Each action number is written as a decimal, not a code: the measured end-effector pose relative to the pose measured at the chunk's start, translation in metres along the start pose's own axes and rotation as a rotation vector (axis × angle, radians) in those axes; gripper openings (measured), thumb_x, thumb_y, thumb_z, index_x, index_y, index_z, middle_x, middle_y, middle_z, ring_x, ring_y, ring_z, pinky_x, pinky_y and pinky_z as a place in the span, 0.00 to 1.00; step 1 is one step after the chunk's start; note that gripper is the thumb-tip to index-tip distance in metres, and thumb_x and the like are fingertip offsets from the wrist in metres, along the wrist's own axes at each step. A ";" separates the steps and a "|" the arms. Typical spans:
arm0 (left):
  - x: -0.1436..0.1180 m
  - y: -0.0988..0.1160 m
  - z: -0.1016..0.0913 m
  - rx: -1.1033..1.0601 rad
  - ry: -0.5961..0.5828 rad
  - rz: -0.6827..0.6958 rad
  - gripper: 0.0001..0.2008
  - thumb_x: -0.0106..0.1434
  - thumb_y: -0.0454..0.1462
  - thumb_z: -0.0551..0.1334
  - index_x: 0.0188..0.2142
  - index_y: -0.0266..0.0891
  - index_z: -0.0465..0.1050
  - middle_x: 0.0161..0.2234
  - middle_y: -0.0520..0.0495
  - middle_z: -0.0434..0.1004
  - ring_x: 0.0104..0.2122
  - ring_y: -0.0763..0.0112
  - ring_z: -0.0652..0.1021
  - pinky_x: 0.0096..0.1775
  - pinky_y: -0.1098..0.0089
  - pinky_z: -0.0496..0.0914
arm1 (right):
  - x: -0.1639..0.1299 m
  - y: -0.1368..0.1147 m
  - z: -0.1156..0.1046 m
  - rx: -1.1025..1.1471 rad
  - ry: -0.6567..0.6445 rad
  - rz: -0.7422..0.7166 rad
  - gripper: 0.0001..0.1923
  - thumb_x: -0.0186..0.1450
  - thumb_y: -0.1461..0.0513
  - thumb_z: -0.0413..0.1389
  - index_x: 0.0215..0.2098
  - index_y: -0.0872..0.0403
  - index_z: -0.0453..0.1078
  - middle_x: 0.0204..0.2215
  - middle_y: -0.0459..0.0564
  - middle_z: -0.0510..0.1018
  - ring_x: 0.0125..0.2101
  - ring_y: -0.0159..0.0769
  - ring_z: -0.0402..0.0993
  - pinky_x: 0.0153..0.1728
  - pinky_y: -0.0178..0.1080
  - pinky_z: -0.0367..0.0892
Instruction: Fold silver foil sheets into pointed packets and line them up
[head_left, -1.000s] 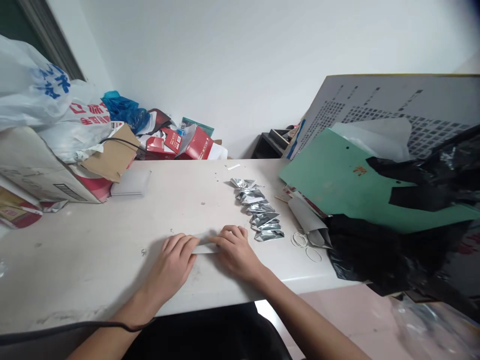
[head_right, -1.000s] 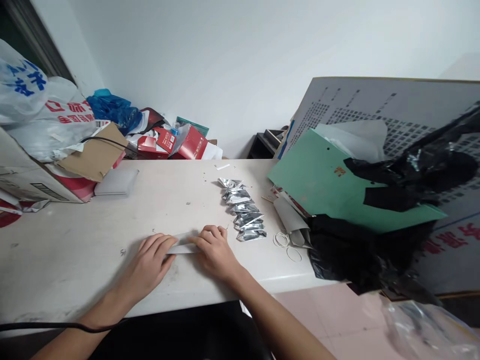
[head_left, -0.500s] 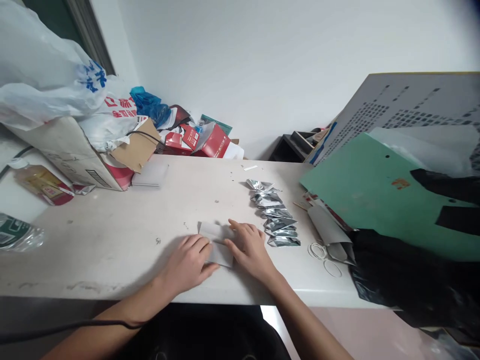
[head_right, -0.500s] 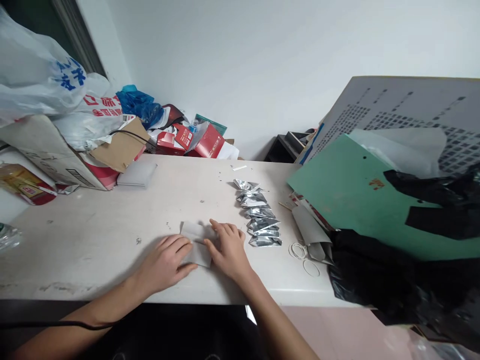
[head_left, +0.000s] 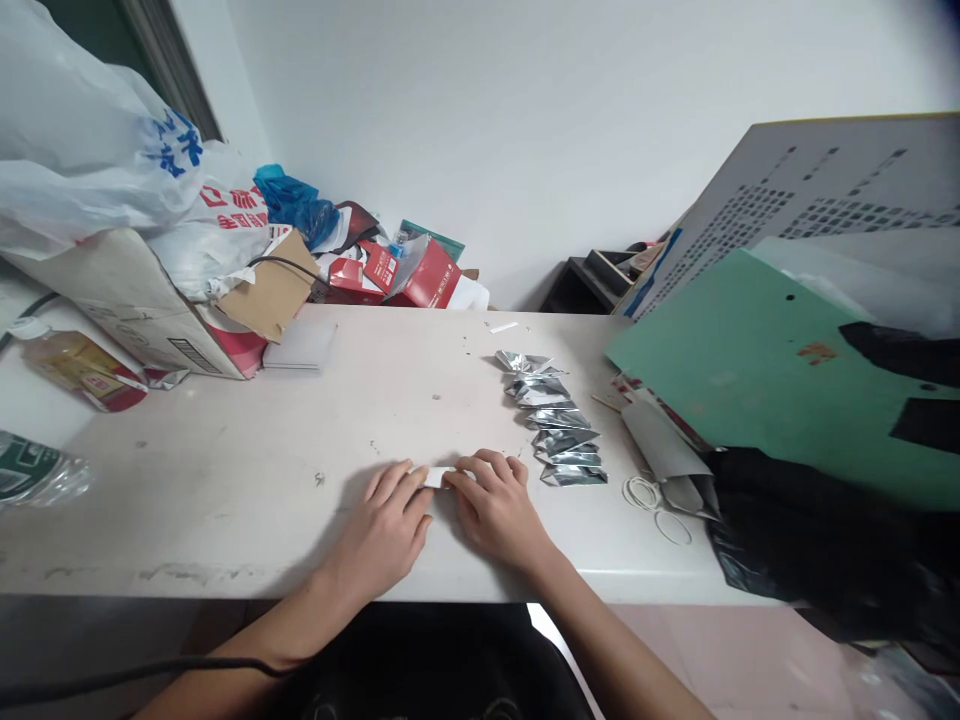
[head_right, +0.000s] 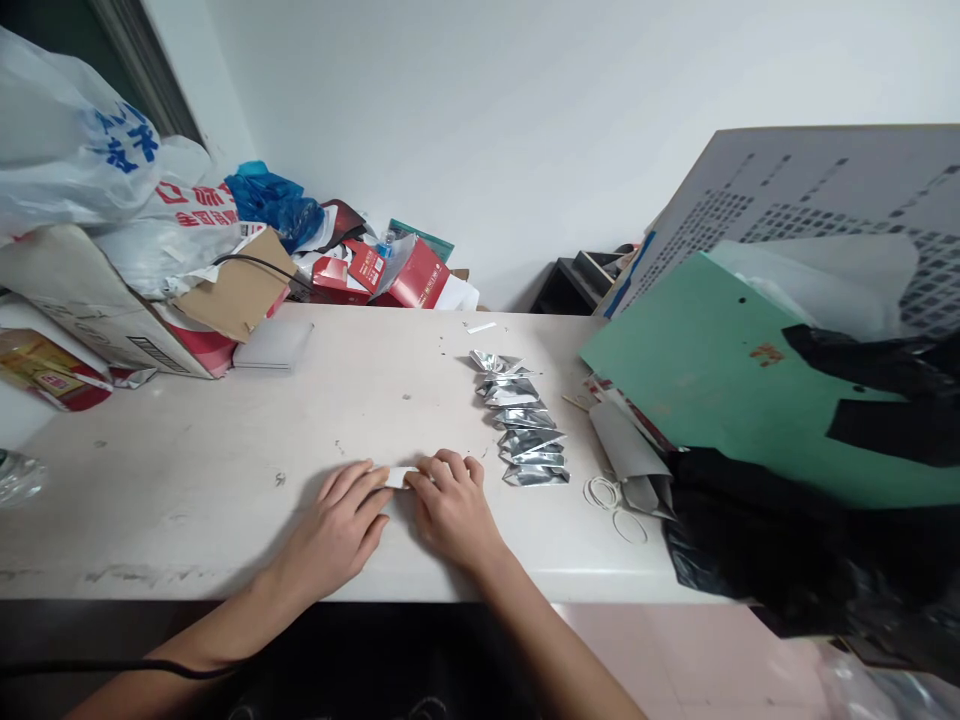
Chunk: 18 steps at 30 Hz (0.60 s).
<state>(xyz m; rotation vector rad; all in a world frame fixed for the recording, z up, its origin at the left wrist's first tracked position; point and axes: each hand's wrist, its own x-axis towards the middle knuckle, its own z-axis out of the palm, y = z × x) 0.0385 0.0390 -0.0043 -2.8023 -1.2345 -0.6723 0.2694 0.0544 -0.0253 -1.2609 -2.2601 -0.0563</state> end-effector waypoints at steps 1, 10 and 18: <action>0.000 -0.001 0.000 -0.029 -0.003 0.004 0.15 0.75 0.33 0.58 0.58 0.41 0.76 0.61 0.40 0.79 0.63 0.50 0.76 0.63 0.46 0.73 | -0.002 0.000 -0.002 0.014 -0.005 -0.003 0.17 0.74 0.69 0.54 0.54 0.47 0.78 0.50 0.52 0.84 0.54 0.48 0.71 0.54 0.52 0.57; 0.003 -0.004 0.000 -0.044 -0.032 0.023 0.19 0.76 0.33 0.57 0.64 0.39 0.72 0.60 0.39 0.81 0.61 0.51 0.79 0.61 0.48 0.75 | -0.006 -0.010 -0.012 0.046 -0.104 0.011 0.18 0.78 0.59 0.52 0.62 0.50 0.75 0.61 0.56 0.81 0.62 0.52 0.69 0.58 0.54 0.57; -0.004 -0.010 -0.001 -0.048 -0.133 0.017 0.26 0.80 0.41 0.54 0.74 0.40 0.63 0.70 0.40 0.72 0.70 0.53 0.72 0.70 0.47 0.66 | -0.011 -0.017 -0.013 0.039 -0.308 -0.124 0.40 0.82 0.44 0.42 0.82 0.56 0.40 0.77 0.61 0.58 0.76 0.53 0.55 0.73 0.62 0.49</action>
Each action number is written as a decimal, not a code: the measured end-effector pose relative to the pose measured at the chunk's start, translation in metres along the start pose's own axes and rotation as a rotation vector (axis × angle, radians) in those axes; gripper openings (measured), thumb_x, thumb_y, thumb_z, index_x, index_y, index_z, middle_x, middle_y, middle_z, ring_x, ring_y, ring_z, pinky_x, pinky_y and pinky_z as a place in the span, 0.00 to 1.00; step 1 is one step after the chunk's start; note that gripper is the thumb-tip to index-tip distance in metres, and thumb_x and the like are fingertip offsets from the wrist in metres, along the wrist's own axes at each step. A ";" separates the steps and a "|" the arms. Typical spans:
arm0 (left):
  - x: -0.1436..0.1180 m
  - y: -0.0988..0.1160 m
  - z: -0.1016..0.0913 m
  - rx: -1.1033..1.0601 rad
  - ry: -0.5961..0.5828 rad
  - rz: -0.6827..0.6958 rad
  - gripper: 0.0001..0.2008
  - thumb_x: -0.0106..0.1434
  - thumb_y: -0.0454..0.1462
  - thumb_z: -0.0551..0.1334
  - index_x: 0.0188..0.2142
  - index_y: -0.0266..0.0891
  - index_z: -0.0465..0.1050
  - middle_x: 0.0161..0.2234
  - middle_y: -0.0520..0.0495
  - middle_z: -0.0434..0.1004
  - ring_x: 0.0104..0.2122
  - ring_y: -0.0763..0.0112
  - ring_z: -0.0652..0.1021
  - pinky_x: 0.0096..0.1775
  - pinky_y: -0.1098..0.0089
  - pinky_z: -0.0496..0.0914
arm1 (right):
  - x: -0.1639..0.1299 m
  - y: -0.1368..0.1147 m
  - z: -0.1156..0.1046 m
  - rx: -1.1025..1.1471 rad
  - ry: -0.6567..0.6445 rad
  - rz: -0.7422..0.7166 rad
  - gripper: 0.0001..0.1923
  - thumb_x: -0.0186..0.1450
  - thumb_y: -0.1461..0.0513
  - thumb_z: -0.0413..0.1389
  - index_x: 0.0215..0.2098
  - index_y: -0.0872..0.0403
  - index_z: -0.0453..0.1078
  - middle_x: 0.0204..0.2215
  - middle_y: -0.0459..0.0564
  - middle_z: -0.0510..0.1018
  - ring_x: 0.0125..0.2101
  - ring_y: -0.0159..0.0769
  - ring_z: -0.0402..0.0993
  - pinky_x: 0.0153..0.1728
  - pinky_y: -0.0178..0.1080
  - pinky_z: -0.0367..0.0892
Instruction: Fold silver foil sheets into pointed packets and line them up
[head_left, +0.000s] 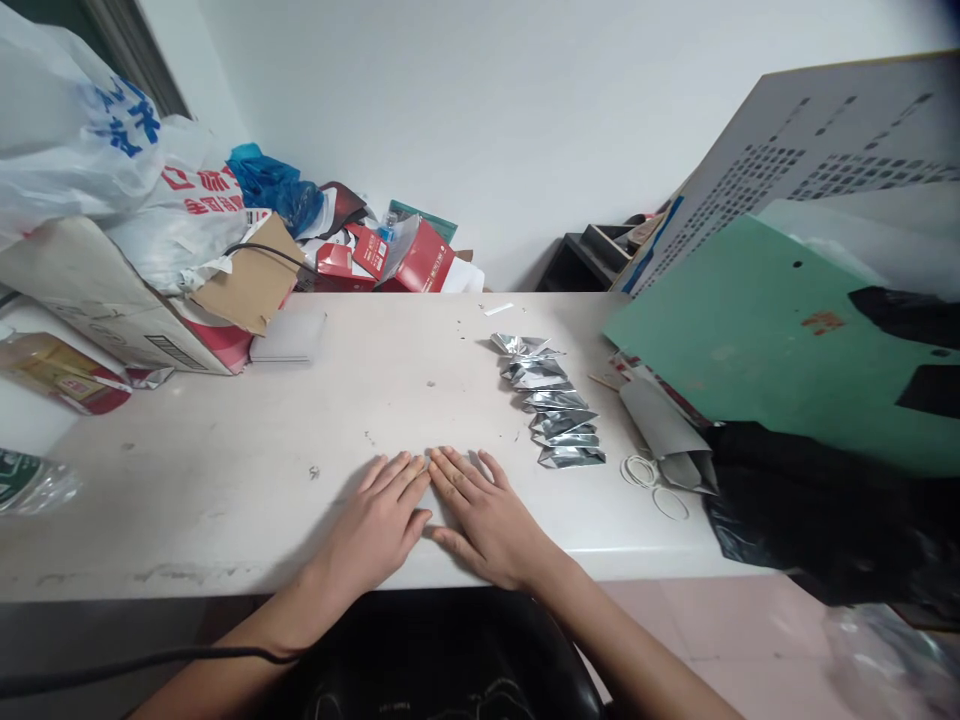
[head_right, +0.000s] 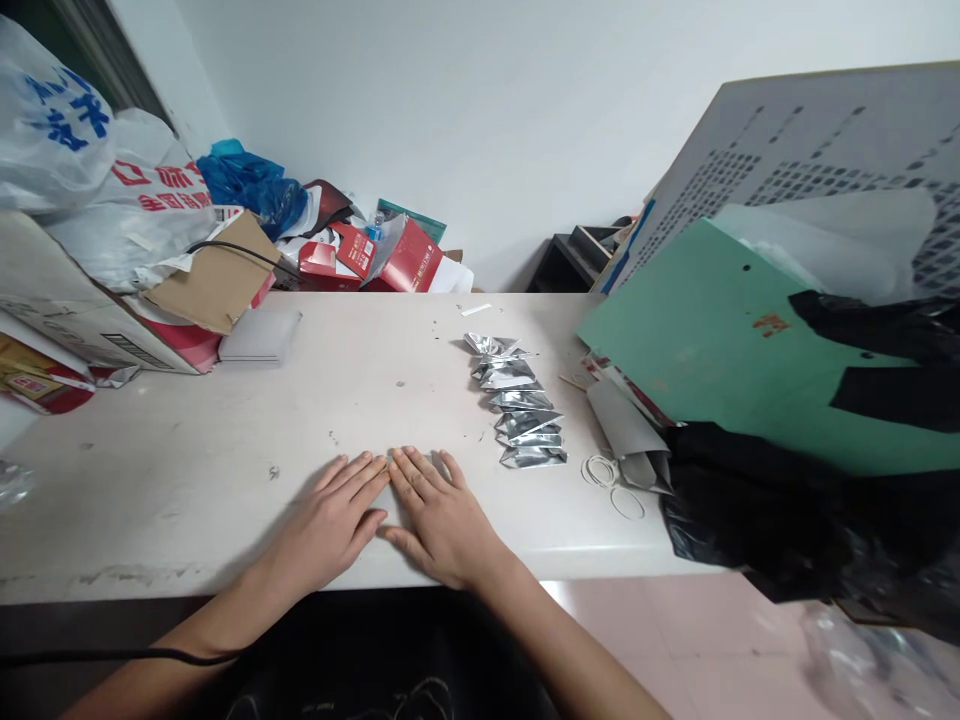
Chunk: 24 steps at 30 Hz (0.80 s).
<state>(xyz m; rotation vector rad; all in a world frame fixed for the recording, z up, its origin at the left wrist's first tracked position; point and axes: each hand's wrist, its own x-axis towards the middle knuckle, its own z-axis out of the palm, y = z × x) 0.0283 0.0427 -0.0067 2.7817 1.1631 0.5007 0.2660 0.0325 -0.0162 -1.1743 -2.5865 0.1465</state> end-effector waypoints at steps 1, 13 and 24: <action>-0.002 -0.002 -0.002 -0.011 -0.044 -0.008 0.28 0.81 0.43 0.54 0.76 0.42 0.58 0.72 0.42 0.69 0.72 0.54 0.69 0.72 0.46 0.62 | -0.002 0.003 -0.001 -0.010 -0.013 -0.019 0.44 0.81 0.42 0.42 0.83 0.57 0.35 0.77 0.62 0.56 0.76 0.54 0.54 0.73 0.62 0.49; -0.010 -0.014 -0.014 -0.024 -0.253 0.065 0.43 0.78 0.59 0.54 0.81 0.47 0.37 0.79 0.45 0.51 0.77 0.52 0.57 0.75 0.46 0.50 | -0.034 0.040 -0.016 -0.082 -0.059 0.037 0.38 0.82 0.45 0.41 0.82 0.41 0.30 0.78 0.46 0.56 0.77 0.52 0.50 0.76 0.65 0.38; 0.016 -0.035 -0.037 -0.121 -0.237 0.202 0.19 0.79 0.36 0.56 0.63 0.51 0.77 0.63 0.51 0.79 0.62 0.54 0.72 0.57 0.52 0.71 | -0.007 0.067 -0.023 -0.080 -0.076 -0.016 0.28 0.82 0.47 0.46 0.76 0.41 0.60 0.75 0.46 0.64 0.77 0.56 0.50 0.73 0.68 0.46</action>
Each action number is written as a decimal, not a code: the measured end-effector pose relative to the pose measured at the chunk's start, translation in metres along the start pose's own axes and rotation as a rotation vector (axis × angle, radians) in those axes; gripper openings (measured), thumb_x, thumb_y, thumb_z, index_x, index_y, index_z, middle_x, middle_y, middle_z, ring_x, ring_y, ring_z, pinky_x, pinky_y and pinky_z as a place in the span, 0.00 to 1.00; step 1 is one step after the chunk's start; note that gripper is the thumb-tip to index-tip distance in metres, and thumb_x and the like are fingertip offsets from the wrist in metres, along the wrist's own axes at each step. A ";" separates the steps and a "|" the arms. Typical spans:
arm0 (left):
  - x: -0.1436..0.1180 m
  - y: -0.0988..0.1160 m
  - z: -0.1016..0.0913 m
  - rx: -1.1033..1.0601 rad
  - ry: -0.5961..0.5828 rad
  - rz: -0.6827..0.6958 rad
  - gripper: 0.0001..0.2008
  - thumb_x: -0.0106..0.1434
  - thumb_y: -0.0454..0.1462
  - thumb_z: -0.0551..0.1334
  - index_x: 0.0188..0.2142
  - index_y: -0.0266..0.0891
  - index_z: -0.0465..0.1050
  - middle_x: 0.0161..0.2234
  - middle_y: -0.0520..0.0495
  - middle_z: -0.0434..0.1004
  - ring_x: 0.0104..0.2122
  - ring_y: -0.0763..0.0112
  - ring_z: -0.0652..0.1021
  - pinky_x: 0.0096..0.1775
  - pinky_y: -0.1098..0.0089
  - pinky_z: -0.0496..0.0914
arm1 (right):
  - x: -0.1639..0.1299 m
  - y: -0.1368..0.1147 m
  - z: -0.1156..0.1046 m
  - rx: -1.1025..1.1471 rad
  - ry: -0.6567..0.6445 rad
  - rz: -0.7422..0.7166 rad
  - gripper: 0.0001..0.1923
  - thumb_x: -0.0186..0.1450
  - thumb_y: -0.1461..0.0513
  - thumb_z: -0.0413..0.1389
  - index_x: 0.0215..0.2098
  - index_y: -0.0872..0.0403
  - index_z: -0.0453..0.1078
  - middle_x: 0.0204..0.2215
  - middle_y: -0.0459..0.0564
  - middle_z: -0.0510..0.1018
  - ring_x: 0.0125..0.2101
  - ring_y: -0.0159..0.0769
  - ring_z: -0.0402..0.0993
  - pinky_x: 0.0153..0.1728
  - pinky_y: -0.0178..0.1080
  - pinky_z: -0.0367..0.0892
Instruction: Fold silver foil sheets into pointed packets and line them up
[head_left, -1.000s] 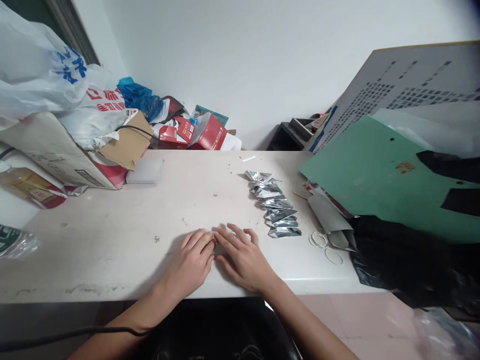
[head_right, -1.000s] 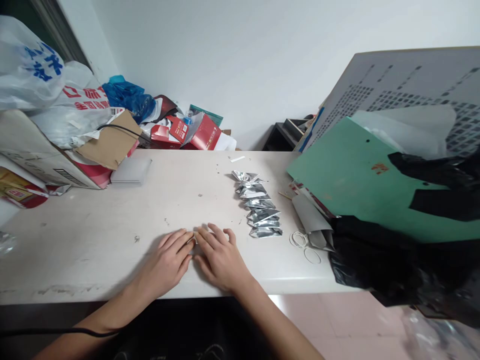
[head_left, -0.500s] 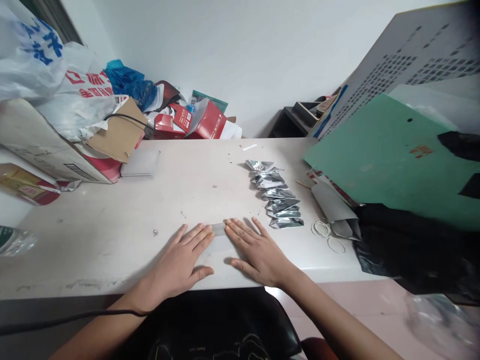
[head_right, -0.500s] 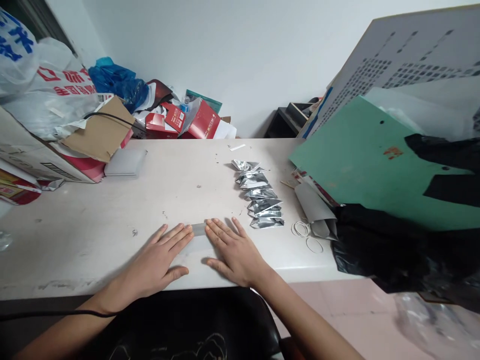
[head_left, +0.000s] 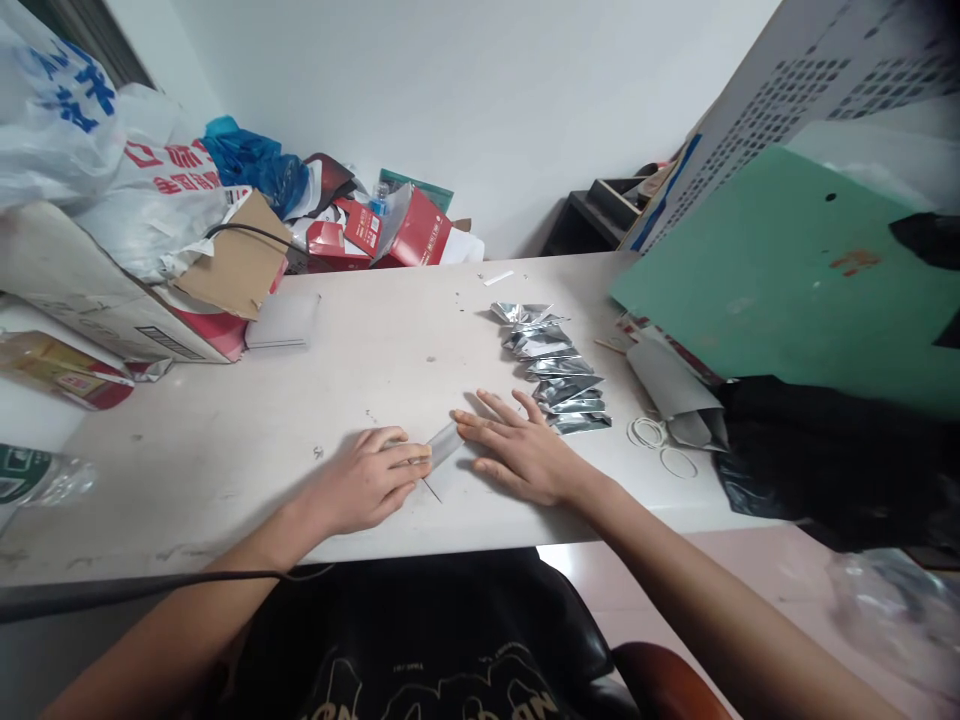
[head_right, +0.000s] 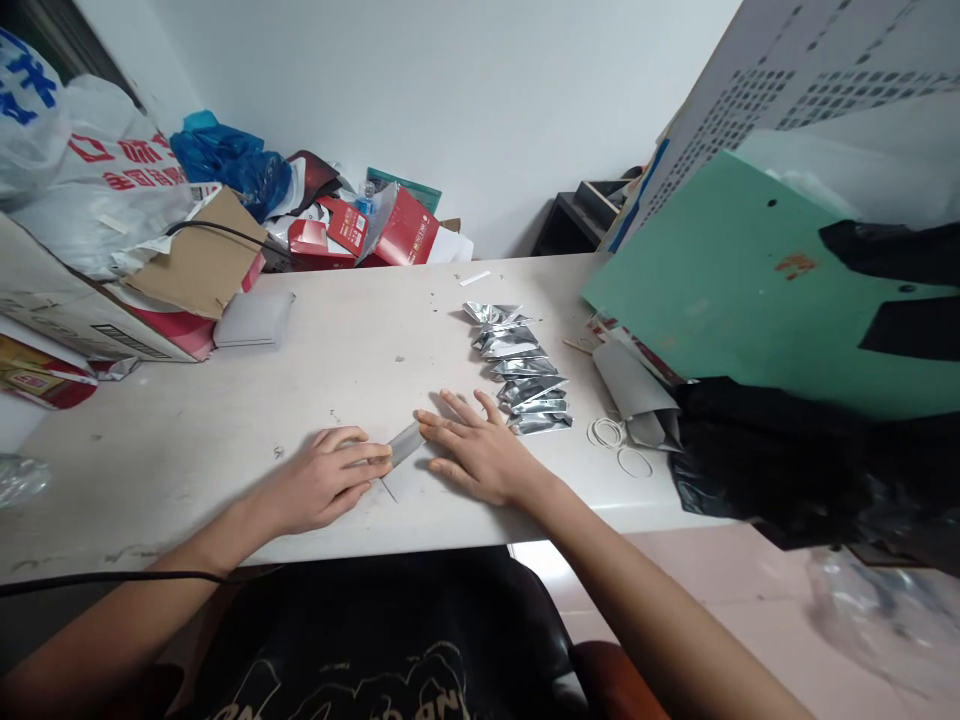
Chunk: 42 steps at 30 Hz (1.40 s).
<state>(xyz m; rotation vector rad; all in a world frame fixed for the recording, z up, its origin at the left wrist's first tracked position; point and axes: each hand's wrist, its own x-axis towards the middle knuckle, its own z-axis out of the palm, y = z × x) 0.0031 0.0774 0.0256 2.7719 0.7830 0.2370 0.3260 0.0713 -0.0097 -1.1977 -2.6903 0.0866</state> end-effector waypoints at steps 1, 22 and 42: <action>0.002 0.002 0.001 0.026 0.009 0.021 0.18 0.79 0.37 0.57 0.63 0.50 0.76 0.62 0.48 0.79 0.62 0.54 0.72 0.57 0.52 0.72 | 0.005 0.000 0.000 -0.014 0.022 0.020 0.27 0.81 0.47 0.48 0.75 0.41 0.62 0.76 0.47 0.63 0.77 0.58 0.50 0.72 0.69 0.47; 0.007 0.032 0.036 0.146 0.064 -0.068 0.32 0.80 0.53 0.53 0.75 0.39 0.60 0.74 0.39 0.63 0.72 0.46 0.64 0.71 0.42 0.62 | -0.026 -0.068 0.007 0.154 0.137 0.104 0.23 0.80 0.58 0.51 0.71 0.46 0.68 0.74 0.52 0.67 0.73 0.50 0.60 0.68 0.60 0.58; 0.003 0.036 0.042 0.133 0.030 -0.134 0.43 0.78 0.60 0.52 0.81 0.42 0.44 0.79 0.39 0.53 0.76 0.42 0.58 0.71 0.39 0.61 | -0.027 -0.059 -0.006 0.042 0.010 0.070 0.28 0.81 0.53 0.48 0.78 0.37 0.57 0.75 0.45 0.65 0.66 0.58 0.63 0.65 0.64 0.57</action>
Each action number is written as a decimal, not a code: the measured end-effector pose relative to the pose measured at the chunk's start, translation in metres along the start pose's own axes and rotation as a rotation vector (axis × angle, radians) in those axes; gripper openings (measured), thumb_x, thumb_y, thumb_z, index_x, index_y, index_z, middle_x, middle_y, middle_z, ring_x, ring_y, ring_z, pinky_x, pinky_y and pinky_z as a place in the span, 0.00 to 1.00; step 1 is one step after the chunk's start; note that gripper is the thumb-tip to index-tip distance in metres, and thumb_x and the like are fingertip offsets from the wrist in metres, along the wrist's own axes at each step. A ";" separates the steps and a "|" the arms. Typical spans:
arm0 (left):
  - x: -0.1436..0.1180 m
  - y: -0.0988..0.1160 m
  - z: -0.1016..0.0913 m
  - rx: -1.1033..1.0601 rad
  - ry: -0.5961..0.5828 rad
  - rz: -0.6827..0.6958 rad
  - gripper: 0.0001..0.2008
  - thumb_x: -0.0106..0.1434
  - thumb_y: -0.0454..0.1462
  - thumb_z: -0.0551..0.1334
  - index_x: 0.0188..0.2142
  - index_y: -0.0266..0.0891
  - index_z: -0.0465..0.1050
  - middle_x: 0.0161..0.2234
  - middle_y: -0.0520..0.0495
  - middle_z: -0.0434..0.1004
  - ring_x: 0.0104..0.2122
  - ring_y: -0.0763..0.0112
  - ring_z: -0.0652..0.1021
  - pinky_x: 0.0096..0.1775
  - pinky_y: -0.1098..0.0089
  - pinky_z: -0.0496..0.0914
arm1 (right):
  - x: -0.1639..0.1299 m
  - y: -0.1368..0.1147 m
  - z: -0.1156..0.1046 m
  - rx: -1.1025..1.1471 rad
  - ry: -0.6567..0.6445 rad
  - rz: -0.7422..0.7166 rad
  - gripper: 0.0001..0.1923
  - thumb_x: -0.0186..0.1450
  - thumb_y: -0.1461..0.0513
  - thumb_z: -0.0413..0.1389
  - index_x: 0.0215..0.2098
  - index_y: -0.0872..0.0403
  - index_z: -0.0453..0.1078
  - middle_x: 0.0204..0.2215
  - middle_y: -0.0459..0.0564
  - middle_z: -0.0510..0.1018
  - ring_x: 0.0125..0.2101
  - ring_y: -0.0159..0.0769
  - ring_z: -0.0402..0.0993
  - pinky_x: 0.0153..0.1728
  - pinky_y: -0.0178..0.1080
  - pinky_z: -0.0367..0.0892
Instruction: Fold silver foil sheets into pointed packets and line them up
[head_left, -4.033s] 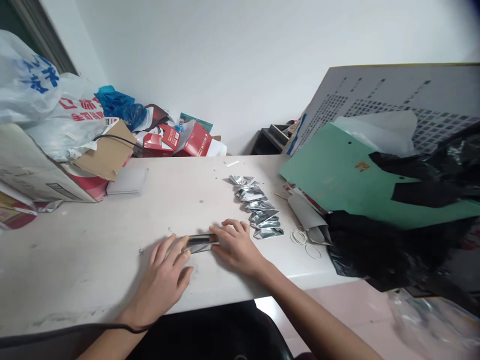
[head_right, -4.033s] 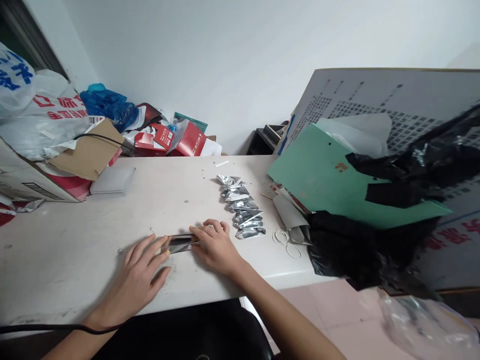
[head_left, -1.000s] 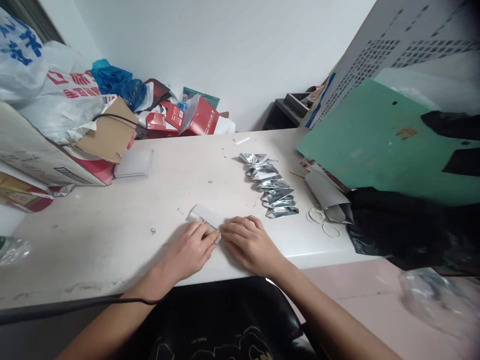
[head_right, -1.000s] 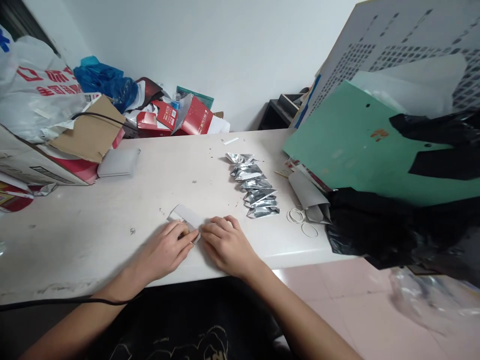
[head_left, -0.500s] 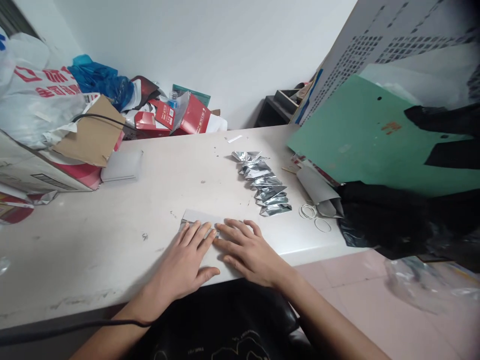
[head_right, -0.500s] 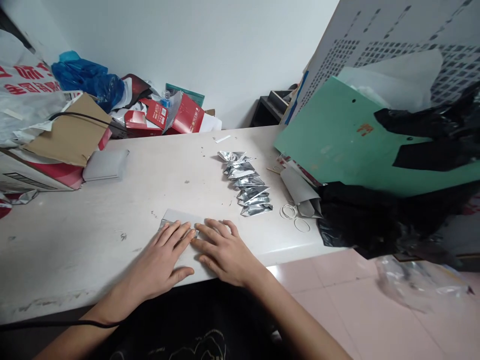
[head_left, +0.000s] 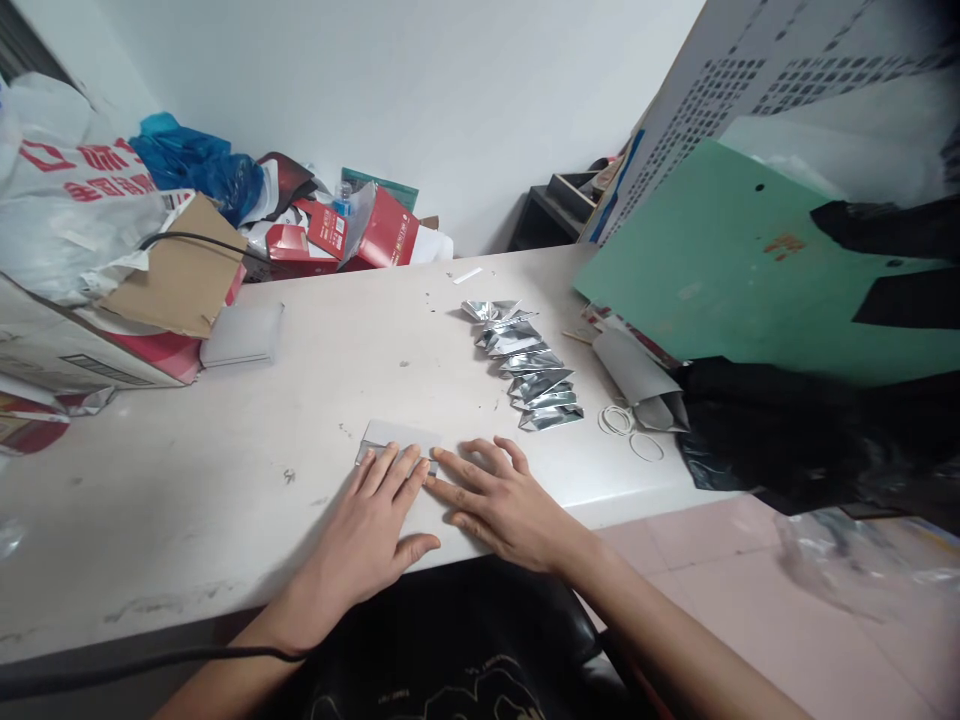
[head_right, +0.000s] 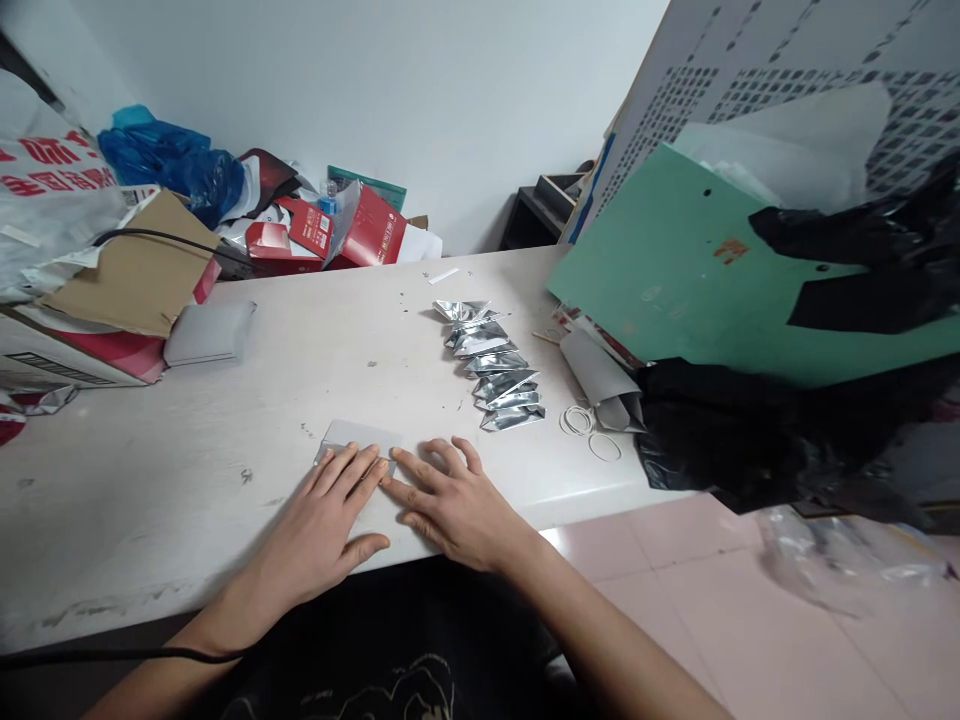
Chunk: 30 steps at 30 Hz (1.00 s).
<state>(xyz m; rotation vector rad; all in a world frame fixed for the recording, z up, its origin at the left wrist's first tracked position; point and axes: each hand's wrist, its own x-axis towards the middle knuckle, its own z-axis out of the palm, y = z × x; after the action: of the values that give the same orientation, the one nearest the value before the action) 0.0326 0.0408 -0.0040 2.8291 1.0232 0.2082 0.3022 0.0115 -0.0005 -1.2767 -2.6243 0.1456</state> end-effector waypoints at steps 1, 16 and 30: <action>0.000 0.000 0.000 0.008 -0.001 0.001 0.42 0.78 0.60 0.52 0.81 0.42 0.45 0.79 0.39 0.53 0.76 0.42 0.58 0.71 0.39 0.62 | 0.000 0.000 0.000 -0.001 0.002 -0.001 0.28 0.81 0.53 0.48 0.78 0.37 0.58 0.75 0.45 0.65 0.66 0.58 0.63 0.65 0.65 0.57; -0.001 0.002 0.003 0.038 0.023 -0.016 0.42 0.78 0.59 0.52 0.81 0.44 0.41 0.78 0.41 0.55 0.75 0.42 0.60 0.73 0.33 0.55 | 0.001 -0.005 -0.003 -0.052 -0.003 -0.019 0.29 0.81 0.50 0.50 0.78 0.38 0.57 0.74 0.50 0.66 0.65 0.60 0.65 0.66 0.67 0.57; 0.001 0.001 0.001 0.039 0.021 -0.001 0.38 0.79 0.57 0.51 0.80 0.43 0.50 0.77 0.42 0.58 0.75 0.44 0.61 0.73 0.37 0.54 | 0.003 0.002 0.003 0.001 0.058 -0.083 0.32 0.79 0.48 0.51 0.79 0.44 0.56 0.73 0.48 0.68 0.72 0.59 0.59 0.68 0.66 0.56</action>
<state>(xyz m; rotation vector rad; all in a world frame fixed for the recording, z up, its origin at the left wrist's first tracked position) 0.0336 0.0406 -0.0049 2.8672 1.0445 0.2206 0.3012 0.0147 -0.0037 -1.1519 -2.6218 0.0955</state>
